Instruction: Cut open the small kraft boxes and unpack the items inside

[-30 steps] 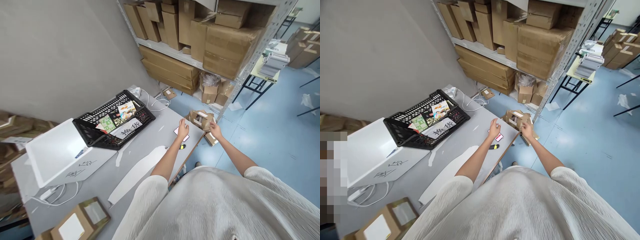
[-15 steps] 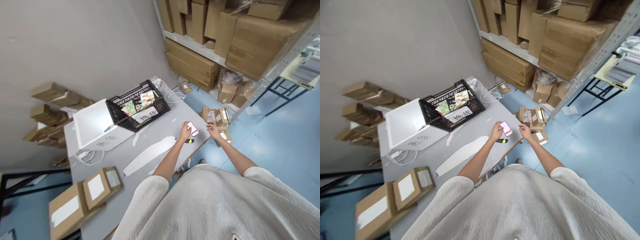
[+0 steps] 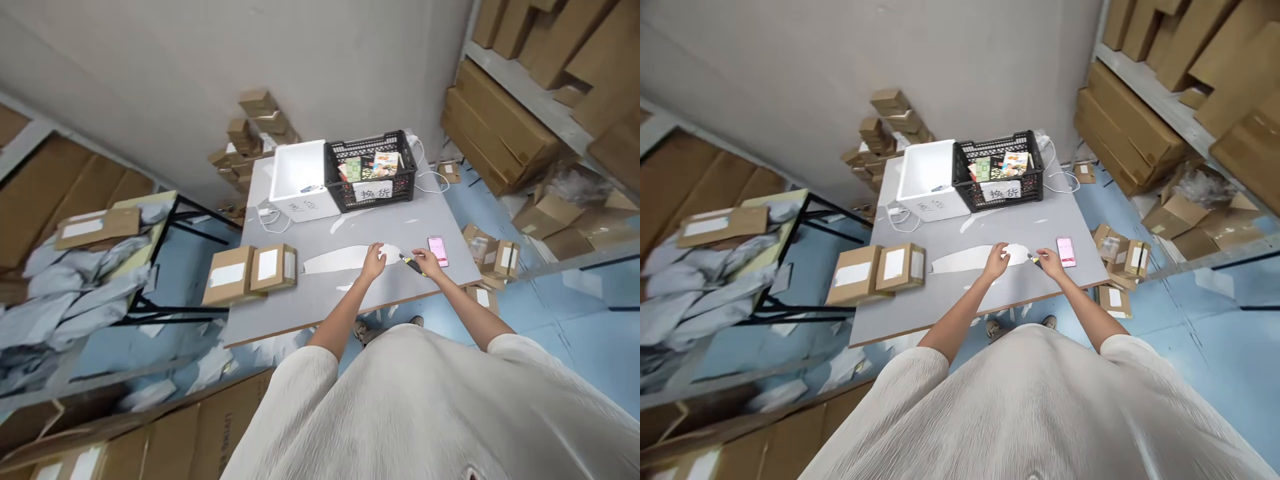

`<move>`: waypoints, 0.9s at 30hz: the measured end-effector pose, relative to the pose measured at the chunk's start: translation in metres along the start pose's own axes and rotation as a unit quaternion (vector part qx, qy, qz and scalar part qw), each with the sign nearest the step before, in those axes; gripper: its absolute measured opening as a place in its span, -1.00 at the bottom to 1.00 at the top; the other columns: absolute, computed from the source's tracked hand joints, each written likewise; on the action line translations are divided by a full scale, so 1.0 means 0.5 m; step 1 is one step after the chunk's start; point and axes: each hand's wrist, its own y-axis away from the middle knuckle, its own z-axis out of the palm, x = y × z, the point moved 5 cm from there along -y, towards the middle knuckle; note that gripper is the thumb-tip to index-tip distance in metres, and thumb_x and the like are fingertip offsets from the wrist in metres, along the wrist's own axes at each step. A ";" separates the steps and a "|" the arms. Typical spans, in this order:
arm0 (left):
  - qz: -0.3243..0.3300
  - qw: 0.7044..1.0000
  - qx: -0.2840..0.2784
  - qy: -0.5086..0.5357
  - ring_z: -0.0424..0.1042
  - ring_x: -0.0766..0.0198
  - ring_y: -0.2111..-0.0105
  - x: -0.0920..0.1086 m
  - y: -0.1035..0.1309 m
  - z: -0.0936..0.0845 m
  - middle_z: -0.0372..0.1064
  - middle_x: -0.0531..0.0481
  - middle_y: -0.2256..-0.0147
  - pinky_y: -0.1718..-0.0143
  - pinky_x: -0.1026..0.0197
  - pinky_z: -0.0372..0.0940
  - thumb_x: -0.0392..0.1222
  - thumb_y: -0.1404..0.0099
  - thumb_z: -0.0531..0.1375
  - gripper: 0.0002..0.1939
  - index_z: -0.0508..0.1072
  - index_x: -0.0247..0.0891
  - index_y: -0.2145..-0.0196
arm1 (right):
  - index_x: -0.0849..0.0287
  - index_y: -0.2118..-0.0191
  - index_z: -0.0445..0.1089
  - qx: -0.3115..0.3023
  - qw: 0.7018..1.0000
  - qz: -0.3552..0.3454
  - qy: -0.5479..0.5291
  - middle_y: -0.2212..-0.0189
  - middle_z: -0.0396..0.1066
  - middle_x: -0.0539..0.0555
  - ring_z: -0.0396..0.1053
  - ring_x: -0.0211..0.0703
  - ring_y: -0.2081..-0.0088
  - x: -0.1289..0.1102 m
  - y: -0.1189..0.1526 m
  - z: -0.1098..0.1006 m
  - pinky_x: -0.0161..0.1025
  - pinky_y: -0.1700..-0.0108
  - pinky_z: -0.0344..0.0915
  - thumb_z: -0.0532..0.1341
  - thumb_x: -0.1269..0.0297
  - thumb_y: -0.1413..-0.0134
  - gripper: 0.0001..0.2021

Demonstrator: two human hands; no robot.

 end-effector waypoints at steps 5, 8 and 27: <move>-0.024 0.998 0.065 0.012 0.54 0.09 -0.11 -0.073 0.048 -0.133 0.28 -0.23 -0.36 -0.23 -0.07 0.46 -0.34 -0.43 0.17 -0.54 0.49 -0.15 -0.24 | 0.10 0.09 0.63 -0.049 0.997 -0.050 0.027 0.16 0.67 0.09 0.58 -0.03 0.16 -0.072 -0.017 0.140 -0.07 -0.04 0.50 0.23 0.24 -0.04 -0.67; -0.037 0.995 0.090 0.017 0.55 0.07 -0.11 -0.123 0.078 -0.218 0.27 -0.25 -0.36 -0.21 -0.07 0.46 -0.34 -0.44 0.17 -0.56 0.49 -0.17 -0.23 | 0.09 0.08 0.63 -0.081 0.994 -0.066 0.038 0.23 0.66 0.07 0.56 -0.05 0.22 -0.113 -0.014 0.239 -0.11 0.04 0.50 0.22 0.23 -0.04 -0.66; -0.158 0.963 0.179 -0.125 0.15 -0.14 -0.50 -0.462 0.295 -0.637 0.21 -0.25 -0.48 -0.50 -0.23 0.12 -0.29 -0.39 0.17 -0.36 0.38 -0.20 -0.40 | 0.08 0.12 0.58 -0.263 0.959 -0.047 0.099 0.11 0.64 0.09 0.61 -0.04 0.16 -0.252 0.077 0.845 -0.09 0.03 0.54 0.25 0.10 -0.23 -0.76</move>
